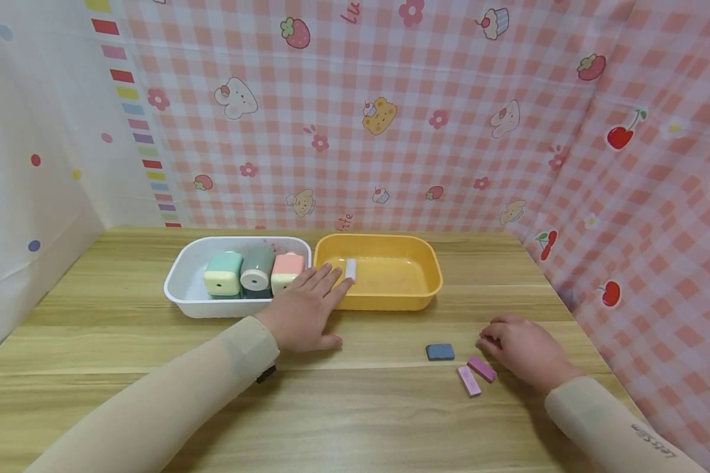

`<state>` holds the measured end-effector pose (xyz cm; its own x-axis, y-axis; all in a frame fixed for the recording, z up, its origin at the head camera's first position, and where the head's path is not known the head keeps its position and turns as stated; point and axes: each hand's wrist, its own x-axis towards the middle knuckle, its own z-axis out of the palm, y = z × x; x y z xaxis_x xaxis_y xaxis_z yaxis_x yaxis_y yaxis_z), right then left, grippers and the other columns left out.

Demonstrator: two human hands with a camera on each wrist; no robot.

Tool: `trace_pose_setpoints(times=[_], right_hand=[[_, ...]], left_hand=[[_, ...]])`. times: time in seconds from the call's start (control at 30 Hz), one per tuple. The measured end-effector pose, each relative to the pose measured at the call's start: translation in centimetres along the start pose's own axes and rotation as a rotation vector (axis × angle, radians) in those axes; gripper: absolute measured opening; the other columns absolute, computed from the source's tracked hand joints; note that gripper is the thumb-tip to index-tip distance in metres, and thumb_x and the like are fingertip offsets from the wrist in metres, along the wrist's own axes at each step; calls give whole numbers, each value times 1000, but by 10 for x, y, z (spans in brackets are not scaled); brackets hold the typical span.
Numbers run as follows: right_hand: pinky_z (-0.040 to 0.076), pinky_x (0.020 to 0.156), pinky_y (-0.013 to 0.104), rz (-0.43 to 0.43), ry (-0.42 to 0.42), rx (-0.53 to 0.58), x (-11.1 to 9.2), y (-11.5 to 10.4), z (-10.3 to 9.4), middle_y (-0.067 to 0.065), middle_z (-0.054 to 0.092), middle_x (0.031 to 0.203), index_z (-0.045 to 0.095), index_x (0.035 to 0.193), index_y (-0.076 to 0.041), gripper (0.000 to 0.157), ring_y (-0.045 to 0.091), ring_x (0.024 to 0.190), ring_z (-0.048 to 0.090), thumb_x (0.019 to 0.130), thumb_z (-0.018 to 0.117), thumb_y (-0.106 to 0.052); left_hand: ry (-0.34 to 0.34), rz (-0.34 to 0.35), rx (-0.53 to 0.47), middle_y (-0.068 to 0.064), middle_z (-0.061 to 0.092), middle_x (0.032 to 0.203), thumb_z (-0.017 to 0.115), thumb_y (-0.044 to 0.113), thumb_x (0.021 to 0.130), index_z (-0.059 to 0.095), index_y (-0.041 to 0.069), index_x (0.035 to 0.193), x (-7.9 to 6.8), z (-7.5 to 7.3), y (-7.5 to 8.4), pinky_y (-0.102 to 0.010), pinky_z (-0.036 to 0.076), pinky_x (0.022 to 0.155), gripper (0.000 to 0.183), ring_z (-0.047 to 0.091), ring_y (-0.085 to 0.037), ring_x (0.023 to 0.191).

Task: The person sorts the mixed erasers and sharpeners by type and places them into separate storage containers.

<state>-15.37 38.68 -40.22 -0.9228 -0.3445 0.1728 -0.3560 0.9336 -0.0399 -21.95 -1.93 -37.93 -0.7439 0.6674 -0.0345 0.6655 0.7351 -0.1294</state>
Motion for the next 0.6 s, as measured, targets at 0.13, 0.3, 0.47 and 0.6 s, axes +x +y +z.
trace_pose_setpoints(times=[0.13,0.3,0.47,0.6], right_hand=[[63,84,53,5,13,-4,0,0,0,2,77,98,82,97,-13,11,24,89,75,91,82,-23],[62,87,55,33,-8,-10,1,-1,2,3,77,99,82,99,-14,13,25,90,75,92,82,-24],[63,85,54,21,1,-15,1,-2,1,1,77,96,82,98,-13,10,23,87,74,92,82,-21],[63,82,52,10,15,-18,2,-2,0,-1,75,93,81,95,-14,7,20,83,73,91,82,-19]], left_hand=[[-7,-1,2,-13,17,177,58,75,94,14,16,171,0,0,0,-48,11,135,107,13,-32,165],[-7,-2,6,-13,17,177,57,76,94,14,16,171,0,0,0,-48,11,135,107,13,-32,165],[-5,-2,9,-14,19,177,57,76,94,14,16,171,1,0,0,-48,11,135,107,13,-32,165],[-3,0,11,-14,19,177,57,76,93,14,15,171,1,0,0,-48,12,135,107,14,-32,165]])
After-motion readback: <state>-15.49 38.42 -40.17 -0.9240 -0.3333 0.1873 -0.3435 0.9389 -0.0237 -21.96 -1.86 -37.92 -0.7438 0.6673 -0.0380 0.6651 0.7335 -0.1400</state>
